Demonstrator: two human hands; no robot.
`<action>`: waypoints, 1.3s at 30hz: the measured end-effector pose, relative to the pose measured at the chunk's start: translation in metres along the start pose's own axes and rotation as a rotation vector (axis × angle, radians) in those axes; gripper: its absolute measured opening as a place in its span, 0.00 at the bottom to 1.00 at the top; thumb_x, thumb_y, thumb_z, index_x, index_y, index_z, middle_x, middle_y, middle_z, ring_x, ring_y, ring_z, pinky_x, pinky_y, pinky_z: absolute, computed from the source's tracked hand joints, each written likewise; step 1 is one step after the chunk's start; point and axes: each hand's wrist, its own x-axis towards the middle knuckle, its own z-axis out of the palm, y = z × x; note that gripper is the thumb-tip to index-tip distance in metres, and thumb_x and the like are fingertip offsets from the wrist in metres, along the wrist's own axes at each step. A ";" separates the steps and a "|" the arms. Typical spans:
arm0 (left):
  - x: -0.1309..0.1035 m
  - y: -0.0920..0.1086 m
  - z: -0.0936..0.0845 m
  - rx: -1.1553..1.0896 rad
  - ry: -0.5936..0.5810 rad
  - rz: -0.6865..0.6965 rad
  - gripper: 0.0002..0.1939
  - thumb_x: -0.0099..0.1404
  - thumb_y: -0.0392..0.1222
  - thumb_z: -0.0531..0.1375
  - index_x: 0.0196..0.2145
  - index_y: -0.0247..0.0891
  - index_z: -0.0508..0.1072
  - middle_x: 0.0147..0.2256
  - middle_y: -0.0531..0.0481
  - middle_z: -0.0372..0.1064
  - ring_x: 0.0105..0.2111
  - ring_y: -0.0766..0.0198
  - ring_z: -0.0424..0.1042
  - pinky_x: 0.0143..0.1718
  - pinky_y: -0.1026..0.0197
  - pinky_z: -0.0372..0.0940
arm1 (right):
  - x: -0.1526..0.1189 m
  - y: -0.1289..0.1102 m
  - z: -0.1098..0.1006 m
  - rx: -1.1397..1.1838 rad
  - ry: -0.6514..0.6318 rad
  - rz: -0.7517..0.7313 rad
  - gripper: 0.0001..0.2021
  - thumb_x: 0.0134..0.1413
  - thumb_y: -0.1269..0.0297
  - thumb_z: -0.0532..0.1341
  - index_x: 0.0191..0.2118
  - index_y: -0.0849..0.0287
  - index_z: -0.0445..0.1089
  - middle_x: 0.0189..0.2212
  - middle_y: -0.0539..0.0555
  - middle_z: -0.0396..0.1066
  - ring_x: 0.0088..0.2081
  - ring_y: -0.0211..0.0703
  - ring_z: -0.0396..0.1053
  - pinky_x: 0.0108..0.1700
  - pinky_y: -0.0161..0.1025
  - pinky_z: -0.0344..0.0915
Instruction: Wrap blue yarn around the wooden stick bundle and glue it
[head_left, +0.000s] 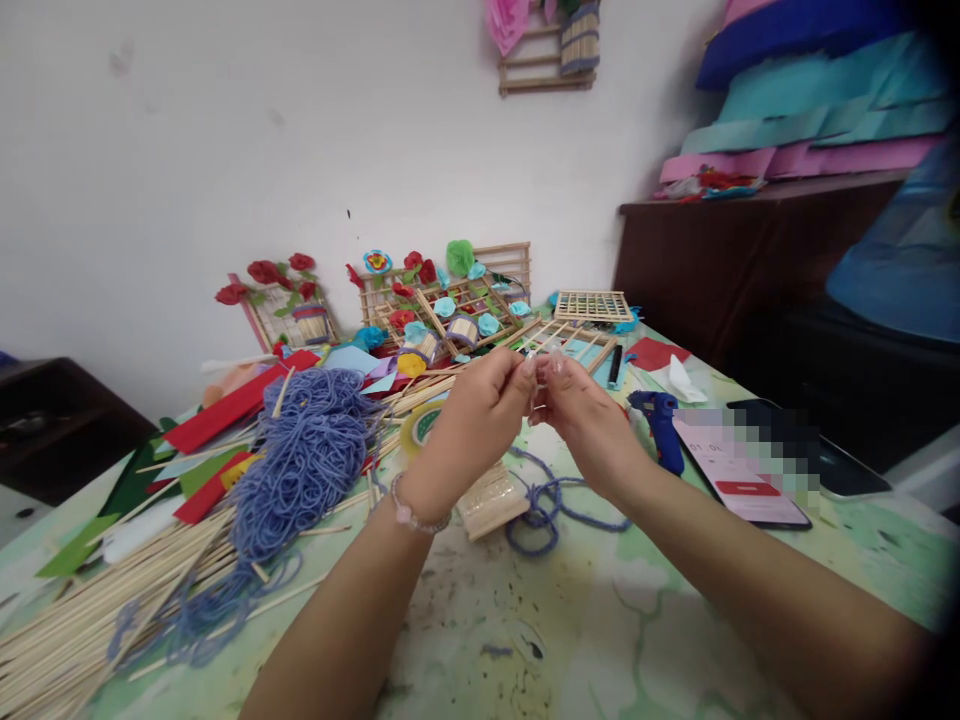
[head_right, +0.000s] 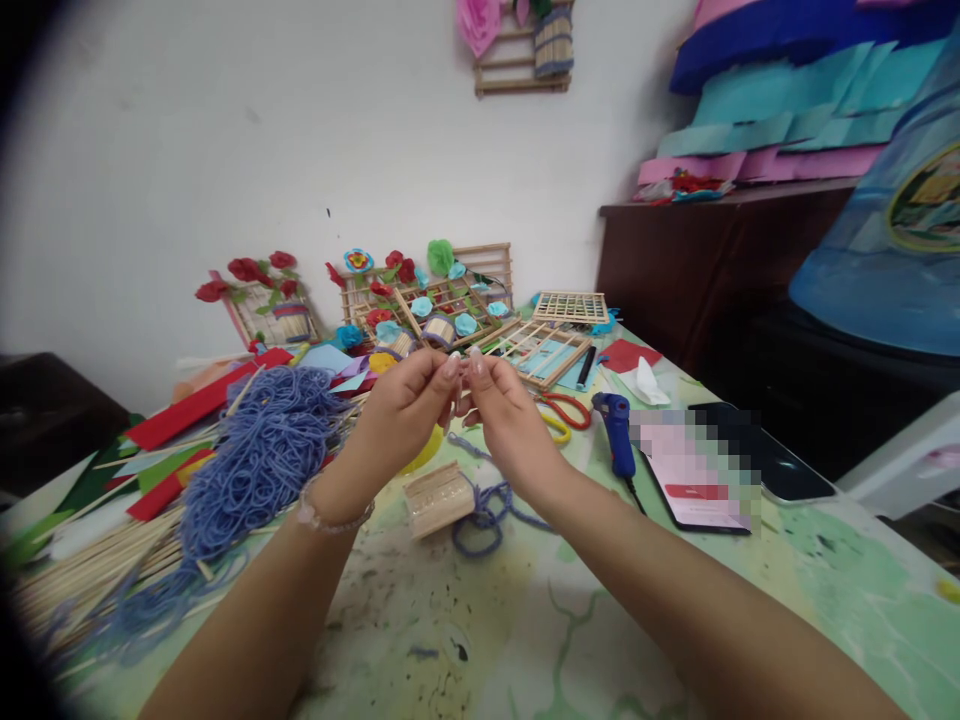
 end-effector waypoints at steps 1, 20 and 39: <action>-0.001 0.000 0.001 -0.068 -0.004 -0.012 0.16 0.69 0.48 0.48 0.27 0.38 0.62 0.21 0.54 0.61 0.24 0.68 0.62 0.27 0.63 0.58 | 0.000 -0.002 0.001 0.014 -0.005 -0.007 0.17 0.54 0.46 0.56 0.35 0.56 0.63 0.27 0.47 0.62 0.27 0.34 0.62 0.31 0.35 0.61; -0.009 0.005 0.017 -0.051 0.118 -0.016 0.16 0.70 0.45 0.46 0.24 0.39 0.55 0.22 0.55 0.54 0.23 0.67 0.54 0.26 0.61 0.52 | -0.007 0.000 0.003 0.046 -0.046 0.105 0.12 0.56 0.49 0.56 0.36 0.53 0.63 0.29 0.48 0.61 0.29 0.36 0.60 0.33 0.36 0.60; -0.013 0.031 -0.009 -0.424 -0.359 -0.012 0.17 0.69 0.46 0.47 0.24 0.39 0.62 0.22 0.53 0.60 0.23 0.69 0.62 0.26 0.64 0.61 | 0.000 -0.035 -0.010 0.326 -0.133 0.305 0.13 0.55 0.51 0.55 0.37 0.56 0.65 0.26 0.49 0.63 0.27 0.38 0.63 0.33 0.38 0.62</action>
